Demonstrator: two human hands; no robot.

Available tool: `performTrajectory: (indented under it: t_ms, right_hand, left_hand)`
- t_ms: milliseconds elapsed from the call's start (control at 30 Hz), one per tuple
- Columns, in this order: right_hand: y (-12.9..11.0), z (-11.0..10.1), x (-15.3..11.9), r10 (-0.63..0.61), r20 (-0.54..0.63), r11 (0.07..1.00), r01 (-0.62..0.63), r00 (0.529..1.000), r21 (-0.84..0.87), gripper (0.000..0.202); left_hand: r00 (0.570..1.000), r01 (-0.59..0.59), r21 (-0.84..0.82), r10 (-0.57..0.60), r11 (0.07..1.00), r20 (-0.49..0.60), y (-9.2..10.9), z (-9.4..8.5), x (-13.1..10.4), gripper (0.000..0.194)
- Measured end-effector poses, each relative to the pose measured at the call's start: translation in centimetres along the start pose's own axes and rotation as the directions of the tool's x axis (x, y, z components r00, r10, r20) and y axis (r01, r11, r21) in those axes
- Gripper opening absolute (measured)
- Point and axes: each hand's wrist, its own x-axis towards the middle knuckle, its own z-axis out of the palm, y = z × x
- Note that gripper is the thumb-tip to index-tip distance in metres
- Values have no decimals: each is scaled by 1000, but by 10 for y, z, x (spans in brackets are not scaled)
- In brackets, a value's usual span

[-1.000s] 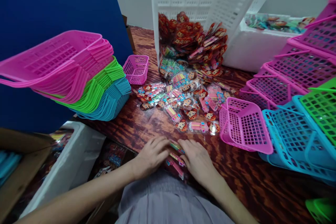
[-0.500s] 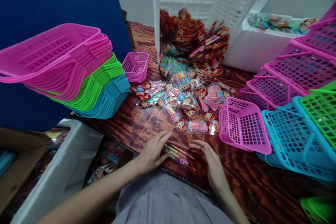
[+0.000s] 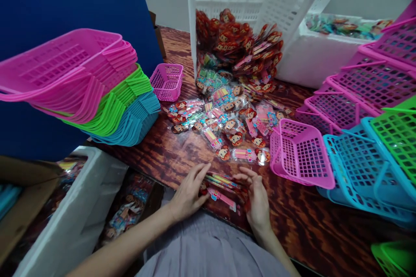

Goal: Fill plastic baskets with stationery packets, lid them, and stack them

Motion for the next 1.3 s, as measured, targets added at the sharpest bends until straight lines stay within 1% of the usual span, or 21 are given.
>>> performTrajectory:
  t_ms: [167,267,333,467,600,667,767,800,867,933,967,1000,1033,1100,1167,1233,1300]
  right_hand:
    - [1,9,-2,-29,33,999,30,999,-22,51]
    - [-1,12,-1,-34,10,999,34,999,-41,51]
    - [-1,13,1,-58,-23,997,56,998,-55,52]
    - [1,16,9,-106,-40,993,104,994,-49,52]
    - [2,19,19,-87,-41,996,88,995,19,50]
    - [0,20,23,-66,-19,997,67,998,36,51]
    - [-4,20,25,-48,69,999,49,996,0,52]
    - [-5,19,25,-38,106,999,39,994,-8,53]
    - [-8,15,23,-4,159,1000,3,987,6,54]
    - [-10,10,21,5,168,1000,-10,986,29,57]
    - [-9,7,20,-11,160,1000,7,987,23,57]
    - [-8,5,18,-36,147,999,37,988,-4,57]
    - [-6,5,17,-65,134,996,72,989,-50,55]
    - [0,10,15,-121,95,978,135,988,-158,52]
    - [7,20,12,-177,65,951,188,982,-247,48]
    - [14,32,9,-239,79,920,252,968,-300,44]
    - [19,41,5,-292,142,883,324,946,-339,40]
  left_hand:
    - [998,29,-25,-31,999,-63,5,1,-2,83]
    - [995,53,-2,-53,999,-88,6,2,-3,81]
    - [997,41,33,-39,999,-62,5,3,-5,80]
    - [999,-39,116,40,992,-4,1,-2,-9,80]
    - [994,-108,167,109,980,4,-6,-11,-12,74]
    - [993,-121,158,118,980,31,-8,-12,-14,71]
    - [992,-113,129,105,985,69,-5,-8,-16,61]
    - [995,-96,128,89,987,55,-4,-5,-16,58]
    - [999,-39,133,42,990,-20,0,-1,-14,50]
    - [995,19,130,-6,991,-96,3,1,-10,39]
    - [993,38,127,-24,991,-112,6,1,-9,34]
    - [994,50,127,-37,991,-102,8,0,-7,30]
    - [997,56,139,-47,989,-67,12,-2,-6,27]
    - [996,59,214,-71,975,48,21,-8,-3,31]
    - [978,71,339,-133,938,164,31,-13,1,33]
    - [949,90,446,-213,891,235,39,-16,5,35]
    - [932,103,508,-261,855,251,42,-17,8,46]
